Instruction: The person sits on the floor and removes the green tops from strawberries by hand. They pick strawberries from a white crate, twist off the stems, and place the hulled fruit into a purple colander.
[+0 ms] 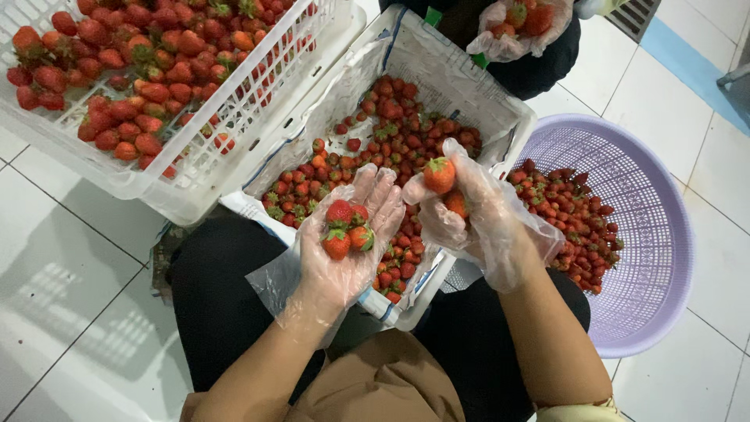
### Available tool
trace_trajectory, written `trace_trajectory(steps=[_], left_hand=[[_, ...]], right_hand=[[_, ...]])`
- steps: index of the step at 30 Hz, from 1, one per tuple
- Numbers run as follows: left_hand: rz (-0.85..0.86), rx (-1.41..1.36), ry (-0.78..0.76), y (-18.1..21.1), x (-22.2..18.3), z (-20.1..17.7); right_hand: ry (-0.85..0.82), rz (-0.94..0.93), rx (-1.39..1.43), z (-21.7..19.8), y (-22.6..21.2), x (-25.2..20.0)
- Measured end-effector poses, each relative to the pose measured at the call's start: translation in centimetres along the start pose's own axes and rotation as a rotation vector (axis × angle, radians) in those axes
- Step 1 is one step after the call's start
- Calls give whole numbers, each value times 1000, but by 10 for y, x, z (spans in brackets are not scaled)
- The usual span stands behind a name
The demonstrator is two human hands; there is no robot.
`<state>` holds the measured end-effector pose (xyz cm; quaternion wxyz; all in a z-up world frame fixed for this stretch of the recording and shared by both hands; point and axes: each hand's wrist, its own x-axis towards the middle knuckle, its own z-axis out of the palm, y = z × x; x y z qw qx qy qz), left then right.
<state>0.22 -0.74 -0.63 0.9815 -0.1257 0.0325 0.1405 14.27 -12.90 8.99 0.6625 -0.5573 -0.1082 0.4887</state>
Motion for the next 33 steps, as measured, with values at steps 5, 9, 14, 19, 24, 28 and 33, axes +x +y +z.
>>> trace_trajectory(steps=[5, 9, 14, 19, 24, 28, 33], left_hand=[[25, 37, 40, -1, -1, 3], [24, 19, 59, -2, 0, 3], [64, 34, 117, -3, 3, 1], [61, 48, 96, -2, 3, -1], [56, 37, 91, -2, 4, -3], [38, 46, 114, -1, 3, -3], [41, 73, 118, -2, 0, -1]], right_hand=[[-94, -13, 51, 0, 5, 0], [-127, -31, 87, -8, 10, 6], [-288, 26, 253, -17, 15, 23], [-189, -29, 178, -10, 17, 25], [86, -144, -125, -1, 21, 11], [59, -176, -14, -8, 24, 20], [0, -224, 11, -12, 31, 23]])
